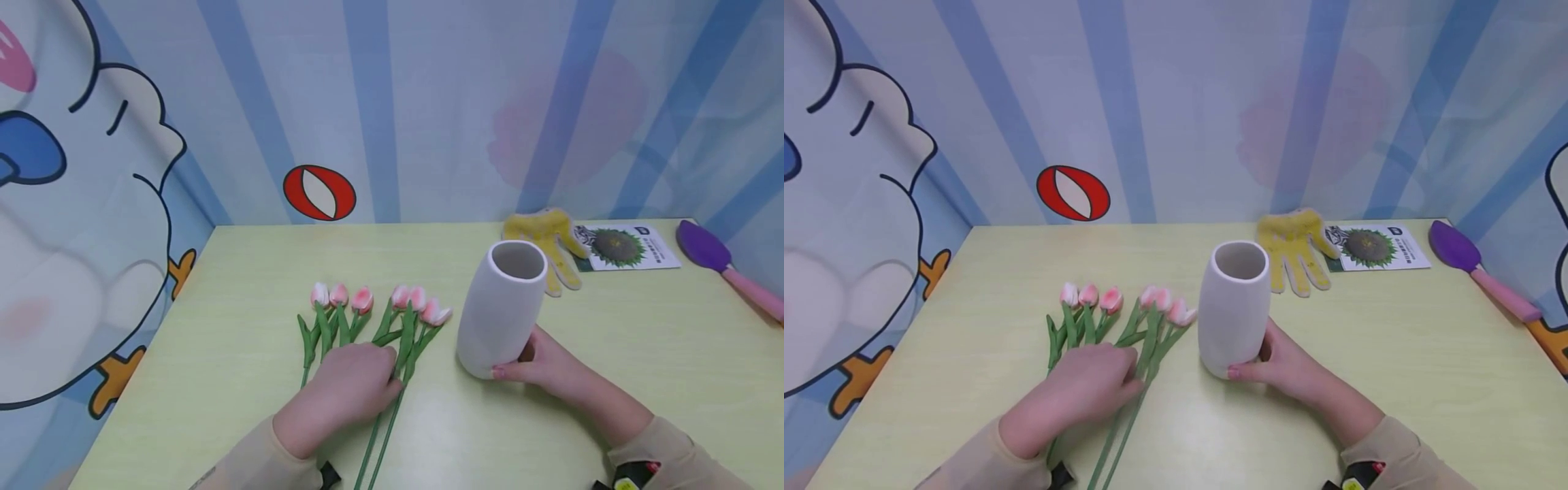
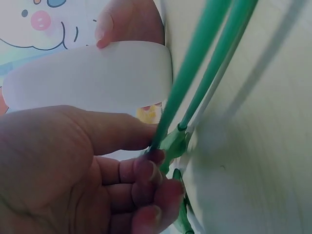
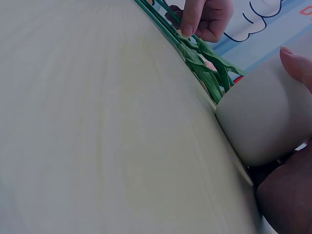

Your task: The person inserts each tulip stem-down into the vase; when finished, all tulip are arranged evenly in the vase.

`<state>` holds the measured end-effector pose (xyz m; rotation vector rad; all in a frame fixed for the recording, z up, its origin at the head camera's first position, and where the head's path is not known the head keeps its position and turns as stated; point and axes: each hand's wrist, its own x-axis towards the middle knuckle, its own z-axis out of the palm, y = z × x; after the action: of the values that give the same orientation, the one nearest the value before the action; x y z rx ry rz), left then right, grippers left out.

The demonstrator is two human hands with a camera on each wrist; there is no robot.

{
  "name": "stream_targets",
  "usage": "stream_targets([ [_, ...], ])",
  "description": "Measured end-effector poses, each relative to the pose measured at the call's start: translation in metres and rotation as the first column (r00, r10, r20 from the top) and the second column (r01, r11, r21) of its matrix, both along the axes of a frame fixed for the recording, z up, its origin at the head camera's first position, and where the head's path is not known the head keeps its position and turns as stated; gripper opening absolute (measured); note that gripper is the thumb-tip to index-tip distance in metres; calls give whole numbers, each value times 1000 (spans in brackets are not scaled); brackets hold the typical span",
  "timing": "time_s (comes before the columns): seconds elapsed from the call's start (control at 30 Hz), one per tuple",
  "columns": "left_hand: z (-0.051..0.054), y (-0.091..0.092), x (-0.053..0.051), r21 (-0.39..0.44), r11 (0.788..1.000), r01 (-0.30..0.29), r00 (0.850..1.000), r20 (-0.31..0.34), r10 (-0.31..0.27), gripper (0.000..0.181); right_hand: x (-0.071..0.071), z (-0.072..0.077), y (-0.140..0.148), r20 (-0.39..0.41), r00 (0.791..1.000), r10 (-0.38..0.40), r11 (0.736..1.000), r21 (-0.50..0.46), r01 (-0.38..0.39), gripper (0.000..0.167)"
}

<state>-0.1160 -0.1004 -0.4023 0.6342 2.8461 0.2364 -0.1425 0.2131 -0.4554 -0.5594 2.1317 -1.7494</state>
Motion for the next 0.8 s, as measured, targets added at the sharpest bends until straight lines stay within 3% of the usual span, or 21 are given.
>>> stream_targets([
  [0.33,0,2,-3,101,994,-50,999,3,50,30,0,-1,0,-4,1000,6,1000,-6,-6,83],
  [0.8,6,-2,-7,178,983,-48,998,-25,53,12,0,2,0,-10,1000,-6,999,32,6,87],
])
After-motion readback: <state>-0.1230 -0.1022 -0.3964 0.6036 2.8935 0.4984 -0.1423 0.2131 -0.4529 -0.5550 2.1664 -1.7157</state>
